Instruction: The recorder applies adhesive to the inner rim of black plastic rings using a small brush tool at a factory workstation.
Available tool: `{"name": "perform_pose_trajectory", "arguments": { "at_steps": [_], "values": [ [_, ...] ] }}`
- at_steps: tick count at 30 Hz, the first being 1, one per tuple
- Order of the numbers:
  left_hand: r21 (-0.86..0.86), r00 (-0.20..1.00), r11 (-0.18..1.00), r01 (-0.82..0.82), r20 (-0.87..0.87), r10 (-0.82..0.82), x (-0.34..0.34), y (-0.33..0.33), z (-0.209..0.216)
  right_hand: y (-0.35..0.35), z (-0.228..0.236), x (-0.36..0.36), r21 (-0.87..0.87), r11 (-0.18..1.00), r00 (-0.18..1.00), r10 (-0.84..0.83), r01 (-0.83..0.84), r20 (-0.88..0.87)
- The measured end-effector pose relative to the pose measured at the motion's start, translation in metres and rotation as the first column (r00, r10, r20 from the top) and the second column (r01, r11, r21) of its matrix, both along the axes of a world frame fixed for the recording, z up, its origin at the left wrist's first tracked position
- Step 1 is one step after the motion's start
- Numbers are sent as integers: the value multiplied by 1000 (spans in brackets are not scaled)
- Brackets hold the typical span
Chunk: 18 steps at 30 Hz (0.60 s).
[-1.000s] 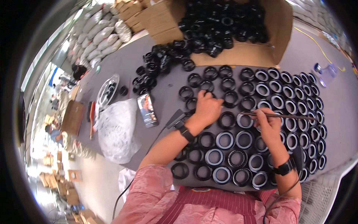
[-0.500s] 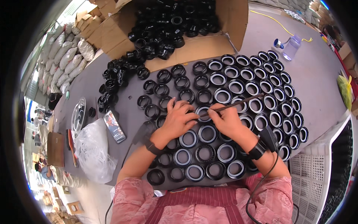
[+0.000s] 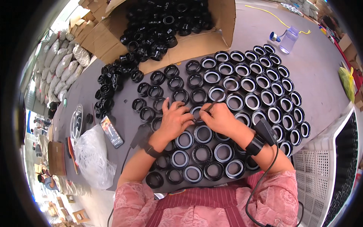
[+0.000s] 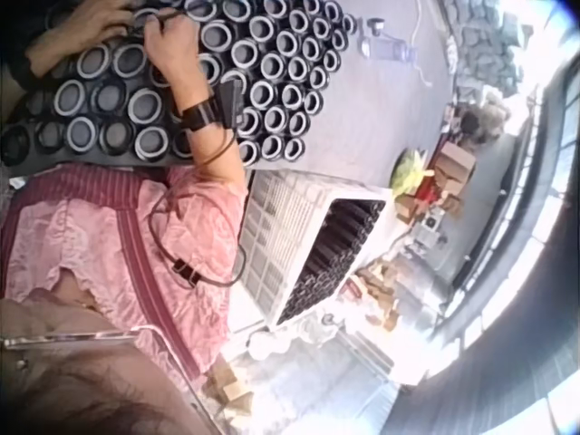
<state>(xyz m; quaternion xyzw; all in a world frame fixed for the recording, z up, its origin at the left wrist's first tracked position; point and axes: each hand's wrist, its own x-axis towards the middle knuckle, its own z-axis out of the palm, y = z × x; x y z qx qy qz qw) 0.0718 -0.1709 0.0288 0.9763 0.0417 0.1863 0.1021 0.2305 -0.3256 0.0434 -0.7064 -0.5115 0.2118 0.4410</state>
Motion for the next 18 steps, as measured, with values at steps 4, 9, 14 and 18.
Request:
{"name": "perform_pose_trajectory", "arguments": {
  "at_steps": [4, 9, 14, 18],
  "values": [
    [2, 1000, 1000, 20, 3, -20, 0, 3, -3, 7, 34, 9, -135, 989, 980, -39, 66, 196],
    [-31, 999, 999, 36, 26, -35, 4, 4, -3, 15, 5, 17, 88, 995, 963, -59, 37, 263],
    [-18, 999, 999, 35, 17, -35, 3, 4, 1, 20, -13, 1, 236, 971, 998, 22, -36, 60],
    [4, 999, 1000, 17, 38, -18, 2, 1, -1, 16, -13, 8, 29, 998, 993, 65, -62, -95]
  ]
}}
